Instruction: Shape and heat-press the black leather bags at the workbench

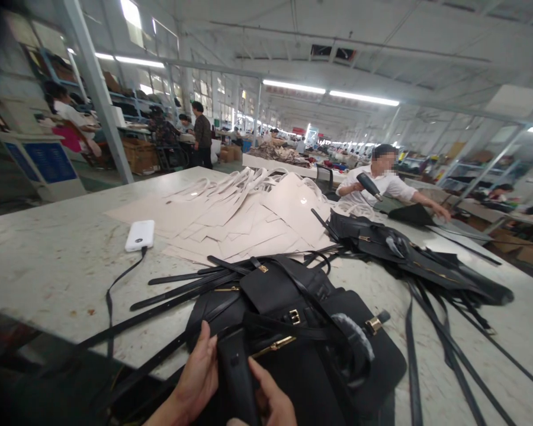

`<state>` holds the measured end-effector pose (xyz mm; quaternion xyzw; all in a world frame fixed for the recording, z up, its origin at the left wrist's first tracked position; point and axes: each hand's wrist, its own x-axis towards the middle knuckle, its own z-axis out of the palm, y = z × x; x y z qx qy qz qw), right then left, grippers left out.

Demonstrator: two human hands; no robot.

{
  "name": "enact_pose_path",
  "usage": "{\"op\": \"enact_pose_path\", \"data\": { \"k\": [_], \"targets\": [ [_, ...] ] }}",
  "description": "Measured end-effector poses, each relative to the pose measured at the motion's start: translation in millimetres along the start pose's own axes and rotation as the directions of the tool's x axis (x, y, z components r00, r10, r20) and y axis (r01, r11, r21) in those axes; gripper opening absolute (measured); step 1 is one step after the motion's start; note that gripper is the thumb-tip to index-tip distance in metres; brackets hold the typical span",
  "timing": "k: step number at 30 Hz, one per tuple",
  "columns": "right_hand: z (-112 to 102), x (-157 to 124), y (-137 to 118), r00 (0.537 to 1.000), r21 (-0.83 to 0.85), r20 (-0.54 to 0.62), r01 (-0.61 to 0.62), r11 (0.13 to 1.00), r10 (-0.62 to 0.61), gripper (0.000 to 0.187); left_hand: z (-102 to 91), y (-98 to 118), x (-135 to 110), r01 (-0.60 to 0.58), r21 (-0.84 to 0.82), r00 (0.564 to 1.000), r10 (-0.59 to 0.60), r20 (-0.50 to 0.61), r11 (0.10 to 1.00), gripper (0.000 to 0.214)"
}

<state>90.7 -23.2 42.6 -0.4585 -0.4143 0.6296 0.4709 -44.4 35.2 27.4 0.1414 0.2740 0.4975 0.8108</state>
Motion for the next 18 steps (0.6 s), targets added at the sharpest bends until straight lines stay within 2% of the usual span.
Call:
{"op": "enact_pose_path", "data": {
  "k": [5,8,11,14,16,18],
  "targets": [
    [30.6,8.7,-28.9,0.995,-0.153,-0.1,-0.04,0.987,0.025,0.071,5.0,-0.1,-1.7,-0.014,0.075,0.999,0.016,-0.03,0.997,0.05],
    [23.8,-0.2,-45.8,0.987,-0.098,-0.156,0.013,0.995,-0.029,0.073,9.4,-0.5,-2.3,-0.036,0.193,0.999,0.038,-0.008,0.981,0.037],
    [-8.8,-19.4,-62.3,0.964,-0.058,-0.262,0.025,0.998,-0.039,0.082,11.2,-0.5,0.4,-0.067,0.303,0.998,0.065,0.018,0.951,0.035],
    [-53.4,-34.1,-73.4,0.933,-0.091,-0.357,0.015,0.996,-0.046,0.089,9.1,-1.7,6.2,-0.095,0.382,0.993,0.115,-0.029,0.919,0.035],
    [-80.8,-35.7,-75.4,0.933,-0.105,-0.36,-0.058,0.993,0.017,0.086,6.5,-3.9,10.3,-0.109,0.427,0.985,0.154,-0.073,0.898,0.037],
    [-101.5,-30.3,-75.2,0.95,-0.091,-0.303,-0.114,0.989,0.081,0.077,4.3,-6.6,13.0,-0.125,0.462,0.974,0.197,-0.112,0.878,0.039]
  ]
}}
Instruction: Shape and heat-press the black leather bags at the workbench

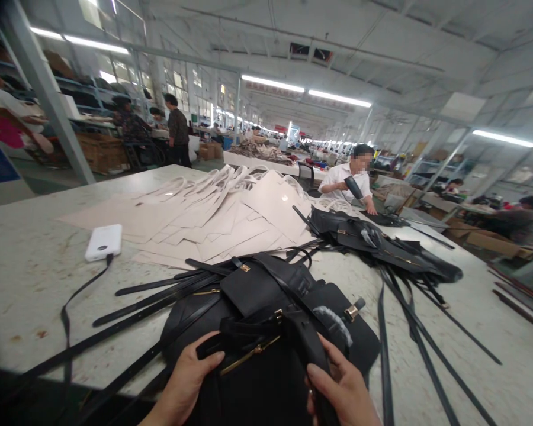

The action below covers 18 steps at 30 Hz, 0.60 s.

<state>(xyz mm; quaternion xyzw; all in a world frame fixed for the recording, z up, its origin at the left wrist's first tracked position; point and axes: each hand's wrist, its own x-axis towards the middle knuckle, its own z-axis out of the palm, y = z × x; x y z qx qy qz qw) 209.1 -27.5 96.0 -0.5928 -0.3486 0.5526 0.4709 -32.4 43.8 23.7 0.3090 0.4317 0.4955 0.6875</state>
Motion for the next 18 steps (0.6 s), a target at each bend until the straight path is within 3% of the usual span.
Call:
{"op": "enact_pose_path", "data": {
  "k": [4,7,11,14,18],
  "targets": [
    [-11.3,33.4,-5.7,0.994,0.014,0.105,-0.015,1.0,0.013,0.047,2.7,-2.8,-2.3,-0.039,0.036,0.997,0.041,-0.064,0.999,0.039],
    [-8.8,65.0,-18.3,0.998,0.015,0.045,0.05,0.999,-0.051,0.035,5.2,-2.1,-5.4,-0.057,0.04,0.997,0.059,-0.041,0.998,0.037],
    [-12.3,92.7,-37.5,0.984,0.003,-0.076,0.163,0.987,-0.162,0.036,3.5,-5.6,-3.7,-0.042,0.023,0.999,0.042,-0.01,0.999,0.035],
    [-23.1,84.0,-45.7,0.975,-0.008,-0.118,0.189,0.982,-0.189,0.04,0.7,-10.3,-0.3,-0.023,0.016,0.999,0.023,-0.035,1.0,0.037],
    [-29.0,48.8,-35.8,0.996,-0.043,-0.018,0.086,0.995,-0.087,0.055,1.5,-10.6,0.2,-0.012,-0.003,0.999,0.012,-0.046,1.0,0.04]
  ]
}}
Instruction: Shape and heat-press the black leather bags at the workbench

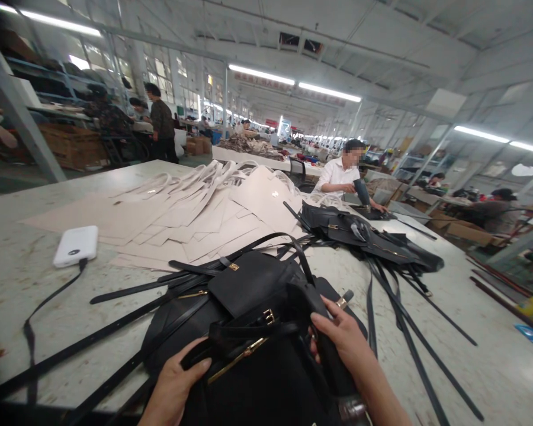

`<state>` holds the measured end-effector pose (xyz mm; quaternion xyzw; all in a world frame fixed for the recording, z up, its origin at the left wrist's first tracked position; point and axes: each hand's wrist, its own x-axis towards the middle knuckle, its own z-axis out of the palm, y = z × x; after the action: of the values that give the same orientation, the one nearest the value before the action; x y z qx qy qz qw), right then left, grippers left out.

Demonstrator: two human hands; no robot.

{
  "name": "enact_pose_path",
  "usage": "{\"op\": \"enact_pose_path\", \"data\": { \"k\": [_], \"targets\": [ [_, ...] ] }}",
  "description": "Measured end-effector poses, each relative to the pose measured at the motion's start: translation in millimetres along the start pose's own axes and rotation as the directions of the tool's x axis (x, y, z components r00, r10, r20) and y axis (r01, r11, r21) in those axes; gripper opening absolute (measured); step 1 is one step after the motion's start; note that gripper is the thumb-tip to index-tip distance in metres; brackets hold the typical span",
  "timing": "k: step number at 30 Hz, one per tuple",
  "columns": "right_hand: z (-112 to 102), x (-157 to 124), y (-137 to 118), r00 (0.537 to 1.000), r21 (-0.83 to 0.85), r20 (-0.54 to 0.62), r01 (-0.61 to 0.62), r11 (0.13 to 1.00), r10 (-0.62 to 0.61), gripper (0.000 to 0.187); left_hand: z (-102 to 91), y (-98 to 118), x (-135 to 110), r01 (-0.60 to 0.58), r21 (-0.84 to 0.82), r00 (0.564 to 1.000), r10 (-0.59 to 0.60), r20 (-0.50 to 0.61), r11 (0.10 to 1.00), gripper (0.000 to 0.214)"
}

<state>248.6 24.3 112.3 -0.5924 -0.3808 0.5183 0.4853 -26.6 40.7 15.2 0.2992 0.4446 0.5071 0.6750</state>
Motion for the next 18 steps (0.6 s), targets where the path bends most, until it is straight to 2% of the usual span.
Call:
{"op": "enact_pose_path", "data": {
  "k": [3,7,9,12,15,18],
  "targets": [
    [8.4,-13.2,16.2,0.996,-0.021,0.071,-0.055,0.998,0.056,0.056,2.3,5.1,-1.4,0.031,-0.029,0.999,-0.03,0.028,0.999,0.041],
    [24.5,5.4,28.6,0.997,-0.02,0.077,0.009,1.0,-0.007,0.053,3.1,12.0,-2.9,0.063,-0.092,0.994,-0.055,0.09,0.994,0.039],
    [32.2,20.3,27.1,0.997,-0.031,0.039,0.067,0.997,-0.066,0.056,2.8,13.8,-3.4,0.083,-0.143,0.993,-0.07,0.093,0.986,0.037],
    [38.8,30.5,18.2,0.98,-0.074,-0.092,0.173,0.982,-0.179,0.063,2.5,14.9,-2.7,0.136,-0.231,0.99,-0.122,0.076,0.964,0.037],
    [28.7,14.3,6.9,0.942,-0.104,-0.209,0.244,0.964,-0.261,0.064,2.3,15.9,1.3,0.146,-0.257,0.988,-0.152,-0.003,0.955,0.035],
    [-1.2,-26.0,2.3,0.926,-0.107,-0.278,0.234,0.966,-0.255,0.063,2.6,20.3,7.4,0.123,-0.211,0.986,-0.144,-0.085,0.97,0.033]
  ]
}}
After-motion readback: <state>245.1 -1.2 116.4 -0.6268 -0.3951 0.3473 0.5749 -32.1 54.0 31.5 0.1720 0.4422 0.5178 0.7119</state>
